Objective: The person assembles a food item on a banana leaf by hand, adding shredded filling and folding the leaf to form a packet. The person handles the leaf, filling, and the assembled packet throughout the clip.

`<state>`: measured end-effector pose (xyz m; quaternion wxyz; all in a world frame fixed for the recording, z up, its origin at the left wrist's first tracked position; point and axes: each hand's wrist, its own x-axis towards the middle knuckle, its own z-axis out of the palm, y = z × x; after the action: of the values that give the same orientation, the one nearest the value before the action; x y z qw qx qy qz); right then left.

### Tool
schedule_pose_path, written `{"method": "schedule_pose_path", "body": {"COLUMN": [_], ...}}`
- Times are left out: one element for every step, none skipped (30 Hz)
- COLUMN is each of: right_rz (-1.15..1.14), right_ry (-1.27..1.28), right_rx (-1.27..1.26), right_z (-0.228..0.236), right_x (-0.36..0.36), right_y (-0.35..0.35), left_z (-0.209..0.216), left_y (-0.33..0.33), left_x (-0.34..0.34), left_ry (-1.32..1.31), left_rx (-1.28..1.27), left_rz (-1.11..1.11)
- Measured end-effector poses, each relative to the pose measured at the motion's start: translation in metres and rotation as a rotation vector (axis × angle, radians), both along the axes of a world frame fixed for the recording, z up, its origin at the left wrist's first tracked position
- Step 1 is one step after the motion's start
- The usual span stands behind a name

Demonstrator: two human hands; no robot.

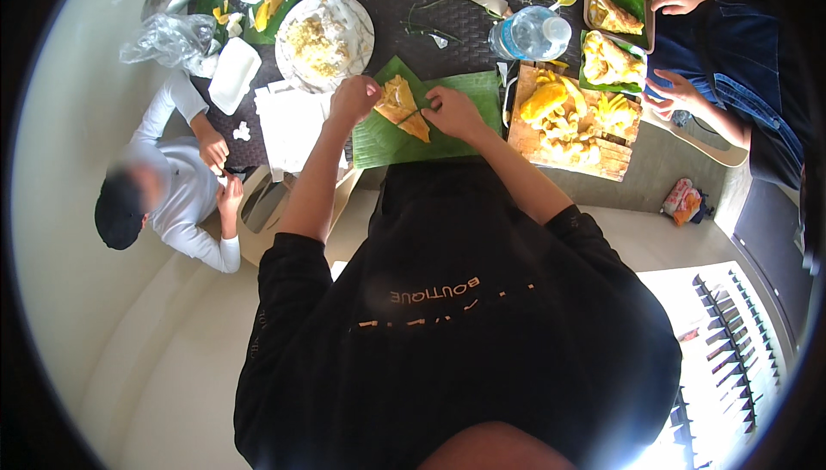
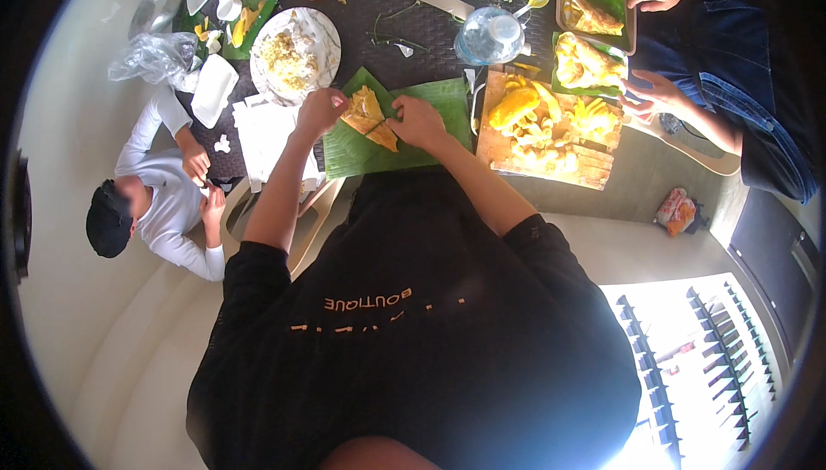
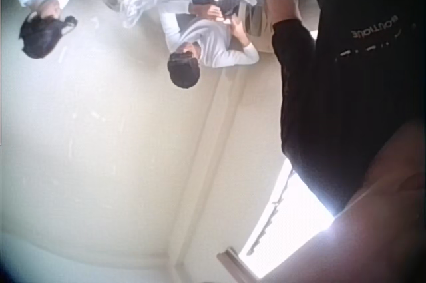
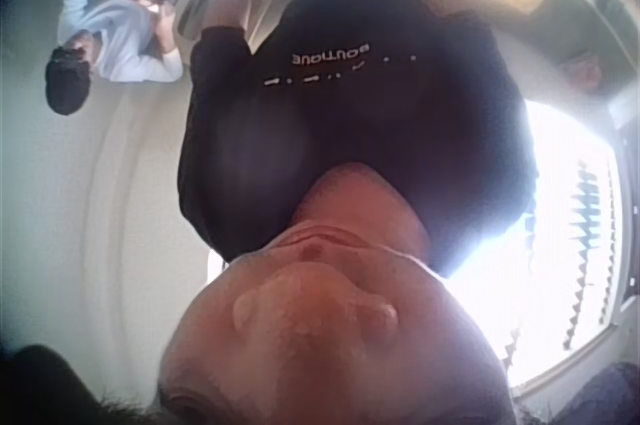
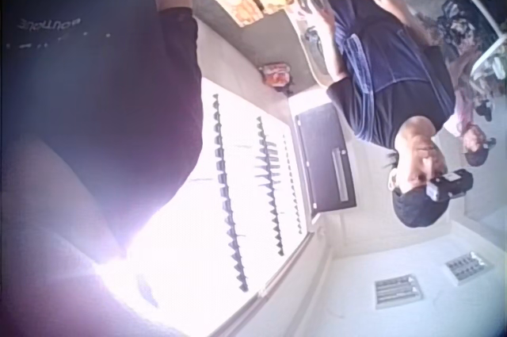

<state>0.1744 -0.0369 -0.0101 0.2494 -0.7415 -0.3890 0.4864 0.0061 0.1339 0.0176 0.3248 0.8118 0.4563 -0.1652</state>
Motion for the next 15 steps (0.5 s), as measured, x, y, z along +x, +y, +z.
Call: {"method": "schedule_pose_path", "body": {"right_rz": [0.002, 0.005, 0.006, 0.007, 0.008, 0.007, 0.006, 0.005, 0.001, -0.002, -0.007, -0.009, -0.012, -0.015, -0.014], "right_ry": [-0.004, -0.008, -0.01, -0.012, -0.013, -0.017, -0.02, -0.023, -0.015, -0.006, 0.002, 0.002, 0.002, 0.003, -0.001], "right_rx": [0.001, 0.001, 0.003, 0.004, 0.006, 0.011, 0.015, 0.019, 0.016, 0.013, 0.01, 0.013, 0.016, 0.019, 0.016], "right_z": [-0.0004, -0.0006, -0.0005, -0.0003, -0.0001, -0.001, -0.0019, -0.0028, -0.0026, -0.0025, -0.0022, -0.0016, -0.001, -0.0004, 0.0001], "right_x": [-0.0006, -0.0012, -0.0016, -0.0018, -0.002, -0.0024, -0.0027, -0.0028, -0.0027, -0.0026, -0.0025, -0.0018, -0.0012, -0.0007, -0.0003], "right_y": [0.0, -0.0003, -0.0003, -0.0003, -0.0005, -0.0009, -0.0012, -0.0014, -0.0014, -0.0014, -0.0015, -0.0017, -0.0018, -0.0021, -0.0022], "left_z": [-0.0021, -0.0041, -0.0039, -0.0036, -0.0033, -0.0011, 0.002, 0.0037, 0.0028, 0.0011, 0.0, 0.0, 0.0, -0.0001, -0.0006], "left_y": [0.0008, 0.0006, 0.0002, -0.0002, -0.0005, -0.0009, -0.0015, -0.002, -0.0017, -0.0004, 0.0008, 0.0016, 0.0027, 0.0033, 0.0034], "left_x": [-0.0007, -0.0017, -0.0017, -0.0015, -0.0014, -0.0004, 0.001, 0.0017, 0.0008, -0.0004, -0.0012, -0.0002, 0.0008, 0.002, 0.0038], "left_ry": [-0.011, -0.023, -0.021, -0.02, -0.019, -0.014, -0.01, -0.006, -0.001, 0.004, 0.008, -0.012, -0.033, -0.054, -0.086], "left_rx": [0.0, 0.0, -0.003, -0.007, -0.01, -0.02, -0.029, -0.039, -0.041, -0.043, -0.044, -0.036, -0.027, -0.018, -0.017], "left_rz": [0.001, 0.002, 0.005, 0.007, 0.009, 0.01, 0.011, 0.011, 0.012, 0.013, 0.013, 0.015, 0.017, 0.019, 0.017]}}
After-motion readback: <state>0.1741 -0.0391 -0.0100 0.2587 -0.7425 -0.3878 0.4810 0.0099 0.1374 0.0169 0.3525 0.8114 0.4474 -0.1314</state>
